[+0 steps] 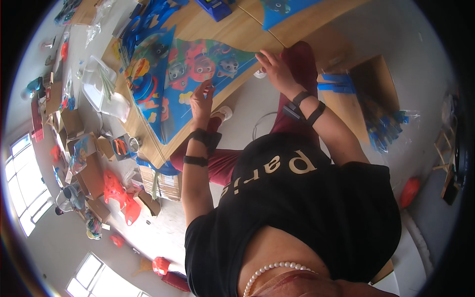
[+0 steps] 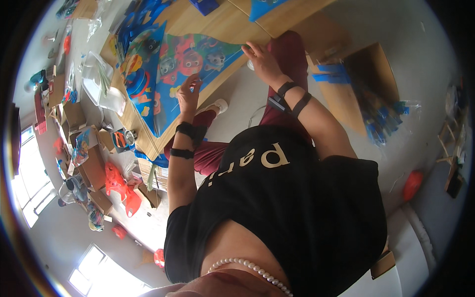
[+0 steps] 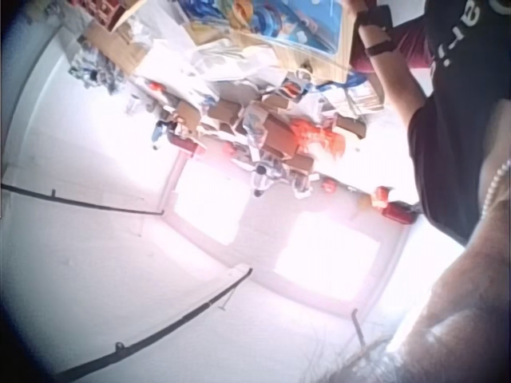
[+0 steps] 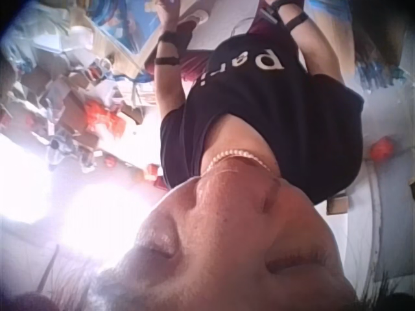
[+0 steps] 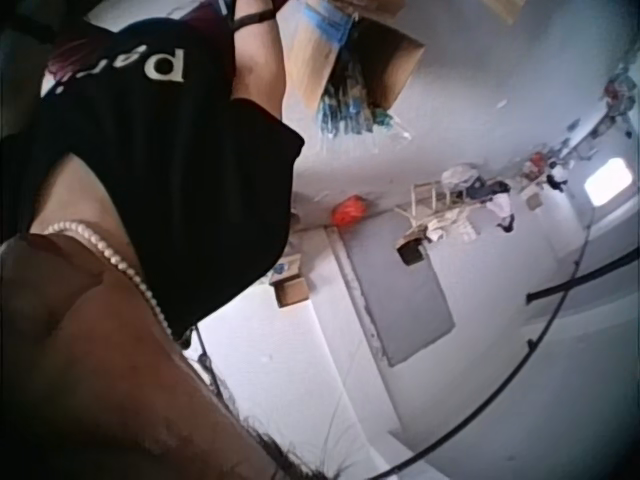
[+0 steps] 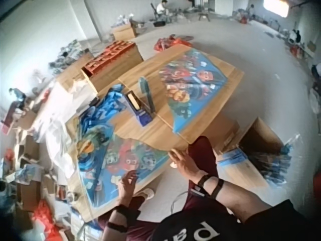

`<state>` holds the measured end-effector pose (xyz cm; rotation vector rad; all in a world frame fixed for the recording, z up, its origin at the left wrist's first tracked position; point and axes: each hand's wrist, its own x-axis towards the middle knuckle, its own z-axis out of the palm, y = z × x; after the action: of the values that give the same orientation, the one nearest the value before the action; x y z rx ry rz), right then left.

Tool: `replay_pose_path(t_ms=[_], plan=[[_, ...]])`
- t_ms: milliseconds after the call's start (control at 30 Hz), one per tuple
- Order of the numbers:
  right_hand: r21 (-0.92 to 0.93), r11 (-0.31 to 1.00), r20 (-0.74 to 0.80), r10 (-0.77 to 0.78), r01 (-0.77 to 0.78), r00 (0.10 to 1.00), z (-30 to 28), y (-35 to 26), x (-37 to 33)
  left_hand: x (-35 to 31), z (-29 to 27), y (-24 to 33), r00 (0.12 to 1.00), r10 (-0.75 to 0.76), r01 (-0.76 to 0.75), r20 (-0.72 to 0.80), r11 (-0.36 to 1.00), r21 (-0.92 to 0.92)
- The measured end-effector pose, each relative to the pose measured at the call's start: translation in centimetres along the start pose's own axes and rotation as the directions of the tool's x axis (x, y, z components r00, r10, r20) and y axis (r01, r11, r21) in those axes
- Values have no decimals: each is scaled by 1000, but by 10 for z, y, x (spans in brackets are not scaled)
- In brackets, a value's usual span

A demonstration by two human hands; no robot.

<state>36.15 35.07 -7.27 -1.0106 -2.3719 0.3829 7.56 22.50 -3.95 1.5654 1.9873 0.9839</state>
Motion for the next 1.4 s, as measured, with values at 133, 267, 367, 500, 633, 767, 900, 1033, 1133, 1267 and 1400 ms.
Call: replay_pose_path(t_ms=[133, 267, 367, 500, 633, 767, 900, 1033, 1133, 1267, 1400], plan=[[16, 1000, 8, 17, -17, 1000, 1, 0, 0, -1, 3, -3, 1000, 13, -13, -4, 1000, 0], [13, 1000, 13, 12, -12, 1000, 2, 1, 0, -3, 6, 0, 1000, 20, -20, -13, 1000, 19], [37, 999, 23, 17, -18, 1000, 0, 0, 1, -6, 5, 3, 999, 45, -46, 4, 995, 91], [39, 999, 8, 4, -5, 1000, -2, 2, 1, -17, -1, 14, 988, 154, -145, -29, 971, 189], [60, 998, 28, 1, -3, 1000, -4, -7, 5, -57, -17, 0, 975, 0, 44, -221, 980, 194], [68, 997, 37, 28, -31, 999, -3, -9, 6, -105, -24, -39, 820, -163, 311, -548, 932, 188], [37, 999, 10, 4, -4, 1000, 1, 0, 3, -130, -30, -44, 845, -145, 328, -515, 901, 285], [48, 999, 26, -1, -1, 1000, 3, -4, 3, -136, -31, -33, 921, -191, 332, -338, 839, 430], [18, 999, 34, -28, 28, 999, 0, -10, 4, -140, -29, -36, 937, -184, 321, -295, 784, 531], [13, 1000, 52, -5, 4, 999, -2, -10, 5, -139, -27, -37, 931, -181, 327, -318, 801, 501], [64, 997, 81, 25, -30, 996, -3, -13, 7, -140, -27, -38, 927, -178, 331, -329, 801, 499]])
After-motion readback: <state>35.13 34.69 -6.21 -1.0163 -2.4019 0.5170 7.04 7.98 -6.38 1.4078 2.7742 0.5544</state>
